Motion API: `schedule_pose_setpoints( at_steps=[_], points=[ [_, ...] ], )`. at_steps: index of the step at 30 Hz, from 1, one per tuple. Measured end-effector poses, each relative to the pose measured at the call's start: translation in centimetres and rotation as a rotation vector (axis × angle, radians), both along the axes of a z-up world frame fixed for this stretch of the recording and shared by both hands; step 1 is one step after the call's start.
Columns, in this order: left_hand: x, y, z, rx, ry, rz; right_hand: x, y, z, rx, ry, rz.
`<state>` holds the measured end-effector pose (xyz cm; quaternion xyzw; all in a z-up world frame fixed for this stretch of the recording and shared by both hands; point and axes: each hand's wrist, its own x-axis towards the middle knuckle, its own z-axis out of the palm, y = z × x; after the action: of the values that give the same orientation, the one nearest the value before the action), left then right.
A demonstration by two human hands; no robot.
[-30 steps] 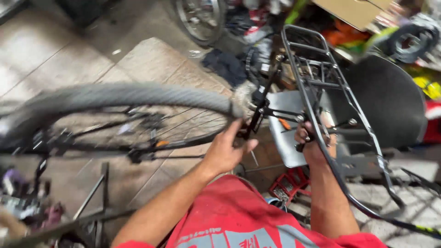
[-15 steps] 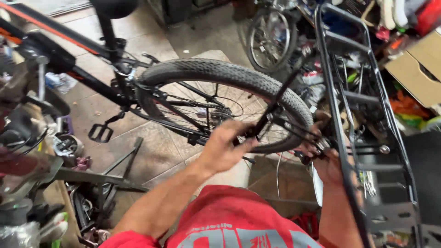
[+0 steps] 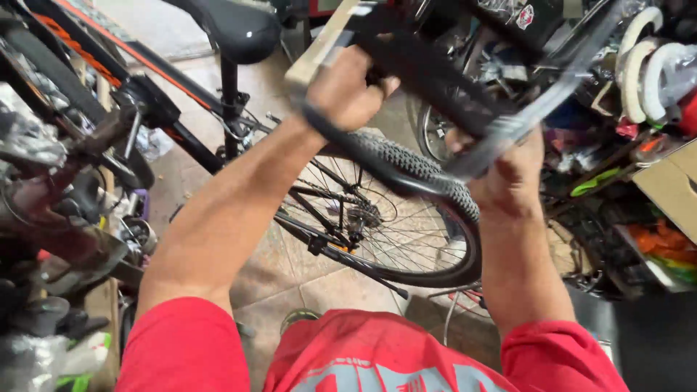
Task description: Finalizing the installation of a rear rack on a mountain bike by aligning it and tightening the mounting bolts with a tool.
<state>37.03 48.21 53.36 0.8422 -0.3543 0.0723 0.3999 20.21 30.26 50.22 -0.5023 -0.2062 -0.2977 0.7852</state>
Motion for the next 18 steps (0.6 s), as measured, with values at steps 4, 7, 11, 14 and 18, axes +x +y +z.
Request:
schedule_pose_setpoints(
  at_steps=[4,7,11,14,18],
  points=[
    [7.6,-1.3,-4.1,-0.309,-0.089,-0.684,0.7,2.9,-1.9,0.103,0.054,0.071],
    [13.3,-2.9,-8.3,-0.068,-0.571,-0.376,2.4,4.6,-4.3,0.244,0.135,0.050],
    [15.3,-3.6,-10.2,-0.153,-0.426,-0.870,4.5,7.7,-6.4,0.277,0.104,-0.240],
    [11.7,-2.8,-7.2,0.031,0.043,-0.818,6.7,9.2,-7.5,0.256,-0.026,-0.476],
    [12.9,-4.4,-10.3,-0.107,0.460,-1.047,8.5,11.5,-8.7,0.303,-0.086,-0.626]
  ],
)
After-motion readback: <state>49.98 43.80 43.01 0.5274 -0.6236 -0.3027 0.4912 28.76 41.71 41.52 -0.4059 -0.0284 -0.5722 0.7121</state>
